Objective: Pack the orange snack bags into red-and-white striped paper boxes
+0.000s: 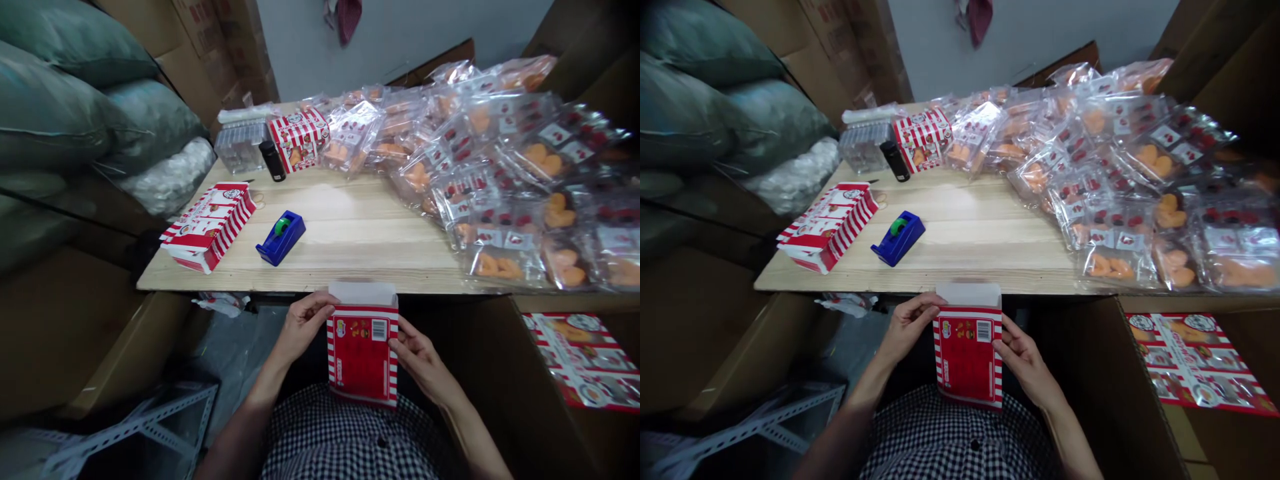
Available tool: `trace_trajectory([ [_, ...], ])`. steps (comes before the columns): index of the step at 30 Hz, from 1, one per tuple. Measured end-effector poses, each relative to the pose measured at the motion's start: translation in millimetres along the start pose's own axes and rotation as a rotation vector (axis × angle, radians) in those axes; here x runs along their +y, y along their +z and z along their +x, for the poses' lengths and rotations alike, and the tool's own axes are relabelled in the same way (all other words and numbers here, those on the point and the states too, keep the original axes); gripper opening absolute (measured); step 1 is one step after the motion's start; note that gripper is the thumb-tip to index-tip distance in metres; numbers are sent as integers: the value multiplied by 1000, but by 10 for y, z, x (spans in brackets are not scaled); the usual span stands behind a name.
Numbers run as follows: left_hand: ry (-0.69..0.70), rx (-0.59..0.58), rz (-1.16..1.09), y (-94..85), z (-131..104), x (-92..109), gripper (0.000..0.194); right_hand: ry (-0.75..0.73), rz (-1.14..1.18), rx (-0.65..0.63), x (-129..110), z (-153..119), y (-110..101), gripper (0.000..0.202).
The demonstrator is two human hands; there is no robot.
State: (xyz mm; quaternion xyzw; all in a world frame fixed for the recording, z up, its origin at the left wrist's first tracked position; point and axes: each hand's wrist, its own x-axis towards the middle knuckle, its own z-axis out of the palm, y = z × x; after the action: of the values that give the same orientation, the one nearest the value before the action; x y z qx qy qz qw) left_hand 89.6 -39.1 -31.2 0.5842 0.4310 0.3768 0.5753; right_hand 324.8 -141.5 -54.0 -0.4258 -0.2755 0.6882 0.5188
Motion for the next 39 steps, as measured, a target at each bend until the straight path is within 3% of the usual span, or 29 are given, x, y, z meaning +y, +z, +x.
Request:
trace_trajectory([
  [2,11,-11,47,-39,13,6,19,-104,-35,54,-33,28,41,64],
  [5,27,-36,81,-67,28,18,20,-232,-108,116,-114,80,83,55],
  [13,21,-55,61,-1,-64,61,24,-306,-410,136,-377,118,100,19],
  [18,-31,79,-37,166,-70,-2,29,-202,-325,201,-370,173,165,20],
  [21,-106,187,-241,278,-7,1,23,-212,-177,277,-339,235,191,17],
  [22,-130,189,-321,302,21,12,30,-211,-115,286,-347,254,193,23],
  [24,-173,137,-447,326,78,40,55,-170,-15,250,-390,291,179,49],
  [26,-203,61,-506,328,130,62,55,-95,28,160,-449,324,139,68],
  [30,-224,-3,-585,344,193,75,23,30,68,-8,-497,381,16,47],
  [35,-206,-29,-565,383,217,61,23,61,86,-16,-461,386,-65,46],
  [39,-134,-94,-487,340,223,49,18,22,43,21,-463,338,-47,26],
])
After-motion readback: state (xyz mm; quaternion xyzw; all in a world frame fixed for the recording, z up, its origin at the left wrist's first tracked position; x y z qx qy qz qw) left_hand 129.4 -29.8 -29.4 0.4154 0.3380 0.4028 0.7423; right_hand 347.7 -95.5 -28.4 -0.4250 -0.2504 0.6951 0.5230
